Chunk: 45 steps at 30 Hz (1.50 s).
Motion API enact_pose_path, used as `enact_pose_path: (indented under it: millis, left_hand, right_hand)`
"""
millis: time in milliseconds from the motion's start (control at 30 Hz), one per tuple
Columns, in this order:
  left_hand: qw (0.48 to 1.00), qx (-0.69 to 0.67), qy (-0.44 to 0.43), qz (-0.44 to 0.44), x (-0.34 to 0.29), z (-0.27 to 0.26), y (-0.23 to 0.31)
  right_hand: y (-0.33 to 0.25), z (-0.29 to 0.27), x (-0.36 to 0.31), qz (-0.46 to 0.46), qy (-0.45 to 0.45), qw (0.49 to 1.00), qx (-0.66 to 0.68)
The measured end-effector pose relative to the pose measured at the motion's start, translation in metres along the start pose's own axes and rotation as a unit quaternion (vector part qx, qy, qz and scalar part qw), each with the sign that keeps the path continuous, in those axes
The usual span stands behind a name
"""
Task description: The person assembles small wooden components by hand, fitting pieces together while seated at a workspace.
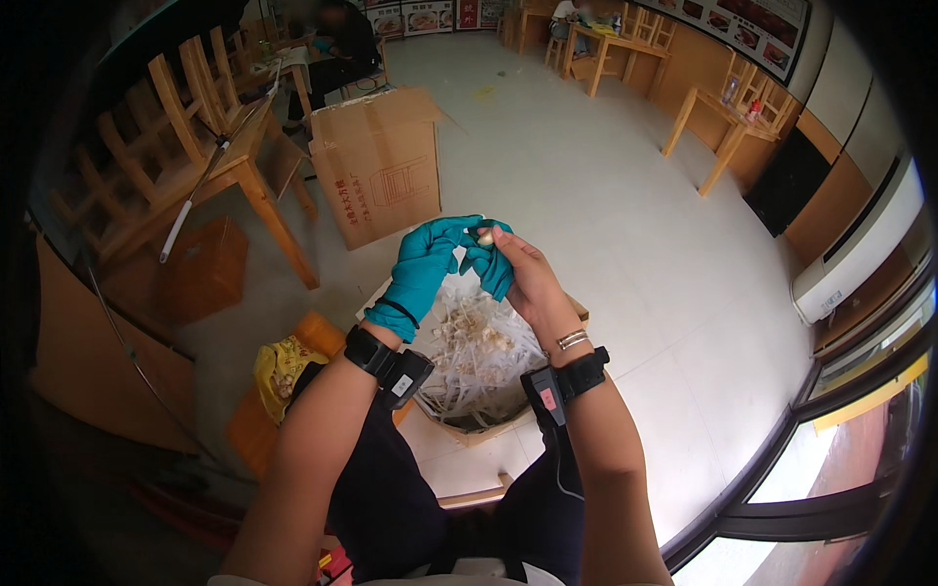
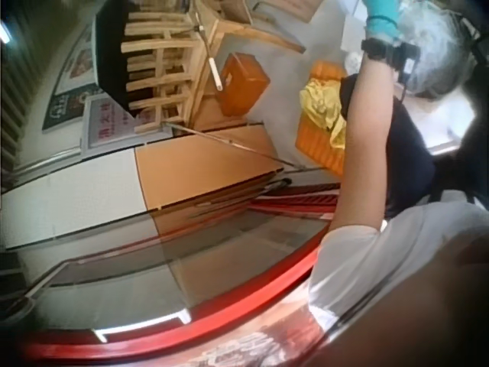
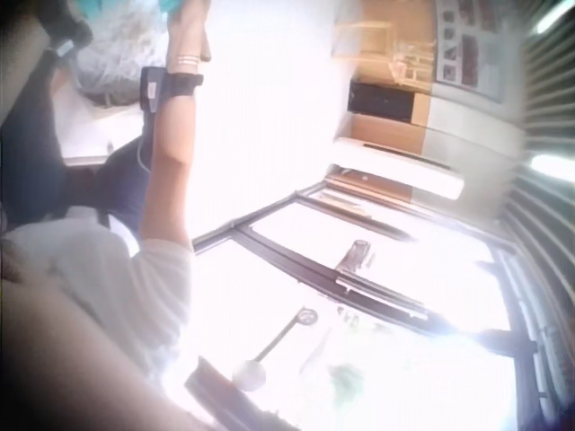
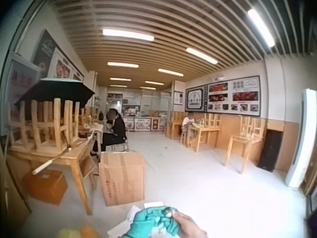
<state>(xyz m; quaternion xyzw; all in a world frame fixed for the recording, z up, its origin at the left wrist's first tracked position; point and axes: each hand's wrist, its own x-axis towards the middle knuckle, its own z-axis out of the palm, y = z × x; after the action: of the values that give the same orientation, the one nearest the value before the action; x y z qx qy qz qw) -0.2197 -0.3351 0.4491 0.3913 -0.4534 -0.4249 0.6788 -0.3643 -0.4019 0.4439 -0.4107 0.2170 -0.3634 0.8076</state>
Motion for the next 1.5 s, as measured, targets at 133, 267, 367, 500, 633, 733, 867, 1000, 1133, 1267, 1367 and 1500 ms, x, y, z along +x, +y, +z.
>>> enact_pose_path:
  millis: [133,267,367,500,633,733,867,1000,1133,1267,1367,1500]
  left_hand:
    - [0.990,0.127,0.000,0.055,0.004,-0.009,-0.008]
    - [0.988,0.132,-0.045,0.073,0.007,-0.004,-0.012]
    - [0.989,0.109,-0.083,0.056,0.004,0.006,-0.001]
    - [0.988,0.065,-0.125,0.057,0.002,0.004,-0.002]
    - [0.990,0.079,-0.115,0.003,0.003,0.000,-0.006]
    - [0.976,0.184,-0.064,0.097,0.008,-0.007,-0.018]
    - [0.978,0.174,-0.011,0.113,0.008,-0.008,-0.025]
    - [0.978,0.173,-0.007,0.118,0.007,-0.006,-0.023]
    - [0.980,0.193,0.004,0.055,0.001,0.003,-0.010]
    - [0.971,0.204,0.019,0.125,0.003,-0.005,-0.021]
    - [0.962,0.237,0.032,0.135,0.004,-0.005,-0.022]
    - [0.963,0.228,0.019,0.143,0.004,-0.003,-0.021]
  right_hand:
    - [-0.002,-0.003,-0.004,-0.021,-0.027,0.999,0.007]
    - [-0.005,-0.011,-0.003,-0.022,-0.034,0.999,-0.004]
    - [-0.006,-0.015,-0.003,-0.002,-0.054,0.998,-0.013]
    - [-0.006,-0.012,-0.003,0.021,-0.040,0.998,-0.051]
    - [-0.009,-0.007,-0.005,0.020,-0.003,0.997,-0.073]
    - [-0.010,0.004,-0.008,-0.007,0.021,0.990,-0.139]
    - [-0.011,0.010,-0.013,-0.081,0.058,0.957,-0.274]
    - [-0.009,0.008,-0.013,-0.121,0.059,0.935,-0.329]
    - [-0.010,0.001,-0.012,-0.117,0.056,0.945,-0.301]
    - [-0.013,0.011,-0.012,-0.086,0.031,0.963,-0.252]
    - [-0.014,0.014,-0.014,-0.083,0.039,0.958,-0.271]
    - [-0.015,0.014,-0.014,-0.100,0.040,0.959,-0.262]
